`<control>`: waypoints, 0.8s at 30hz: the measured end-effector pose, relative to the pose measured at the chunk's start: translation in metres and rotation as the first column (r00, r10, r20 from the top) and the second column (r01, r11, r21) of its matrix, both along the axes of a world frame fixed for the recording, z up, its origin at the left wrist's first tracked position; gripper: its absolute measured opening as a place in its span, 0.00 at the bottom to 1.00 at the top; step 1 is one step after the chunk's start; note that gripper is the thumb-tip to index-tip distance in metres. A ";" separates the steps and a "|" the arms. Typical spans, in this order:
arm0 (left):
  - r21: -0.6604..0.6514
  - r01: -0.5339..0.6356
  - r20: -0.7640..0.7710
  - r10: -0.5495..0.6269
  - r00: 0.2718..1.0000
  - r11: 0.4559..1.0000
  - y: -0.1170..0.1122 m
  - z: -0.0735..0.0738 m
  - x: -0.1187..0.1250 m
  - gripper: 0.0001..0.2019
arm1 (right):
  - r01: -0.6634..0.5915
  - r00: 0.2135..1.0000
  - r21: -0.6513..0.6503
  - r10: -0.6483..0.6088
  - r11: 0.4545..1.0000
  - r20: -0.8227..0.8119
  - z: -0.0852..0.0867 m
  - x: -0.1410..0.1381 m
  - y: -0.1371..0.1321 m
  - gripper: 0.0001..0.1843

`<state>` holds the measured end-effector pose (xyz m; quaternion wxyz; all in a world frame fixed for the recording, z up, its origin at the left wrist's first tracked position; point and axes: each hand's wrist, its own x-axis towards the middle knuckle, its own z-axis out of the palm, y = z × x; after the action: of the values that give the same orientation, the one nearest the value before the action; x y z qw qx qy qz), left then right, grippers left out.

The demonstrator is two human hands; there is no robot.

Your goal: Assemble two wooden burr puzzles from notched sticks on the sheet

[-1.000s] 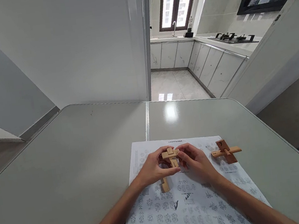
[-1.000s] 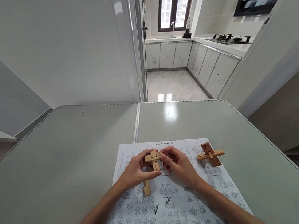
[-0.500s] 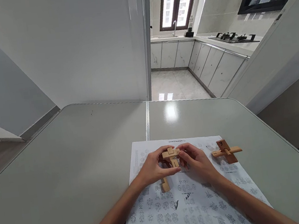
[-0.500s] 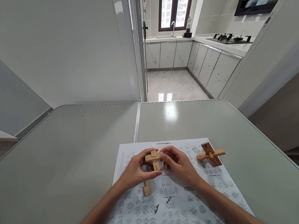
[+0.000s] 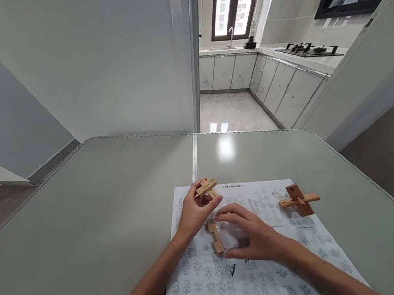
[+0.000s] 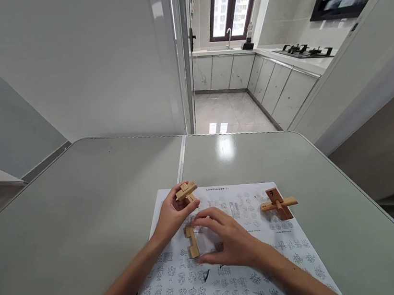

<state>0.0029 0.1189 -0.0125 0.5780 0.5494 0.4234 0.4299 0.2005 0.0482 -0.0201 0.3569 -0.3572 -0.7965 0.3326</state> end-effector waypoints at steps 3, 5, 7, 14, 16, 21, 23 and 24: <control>0.018 0.007 -0.024 -0.007 1.000 1.000 -0.001 0.000 0.001 0.32 | -0.100 0.991 0.045 0.096 0.994 0.090 0.000 -0.004 0.000 0.44; 0.037 0.001 -0.049 0.001 0.999 0.999 -0.002 0.001 0.001 0.33 | -0.122 0.987 0.069 0.114 0.990 0.111 -0.001 -0.006 0.001 0.41; 0.049 -0.002 -0.071 0.006 0.997 0.999 -0.002 0.001 0.001 0.33 | -0.121 0.989 0.071 0.114 0.990 0.092 -0.002 -0.006 0.000 0.37; 0.089 -0.056 -0.089 0.064 0.994 0.994 -0.005 0.004 0.002 0.31 | 0.070 0.933 -0.275 -0.161 0.959 -0.322 0.003 0.004 0.003 0.29; 0.129 -0.077 -0.123 0.093 0.988 0.989 -0.006 0.007 0.002 0.31 | 0.085 0.859 -0.432 -0.286 0.898 -0.425 0.001 0.010 0.006 0.32; 0.241 -0.015 -0.253 0.077 0.964 0.970 -0.011 0.010 0.003 0.31 | 0.008 0.705 -0.631 -0.451 0.776 -0.547 -0.005 0.017 0.016 0.33; 0.298 0.017 -0.296 0.075 0.952 0.954 -0.014 0.009 0.003 0.31 | -0.045 0.664 -0.646 -0.461 0.762 -0.589 -0.008 0.016 0.020 0.29; 0.335 0.032 -0.315 0.079 0.946 0.942 -0.015 0.009 0.003 0.31 | -0.072 0.661 -0.652 -0.453 0.755 -0.598 -0.010 0.015 0.021 0.27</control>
<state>0.0057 0.1040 -0.0039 0.3933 0.6976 0.4397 0.4065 0.2159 0.0697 -0.0297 0.5372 -0.3794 -0.3843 0.6479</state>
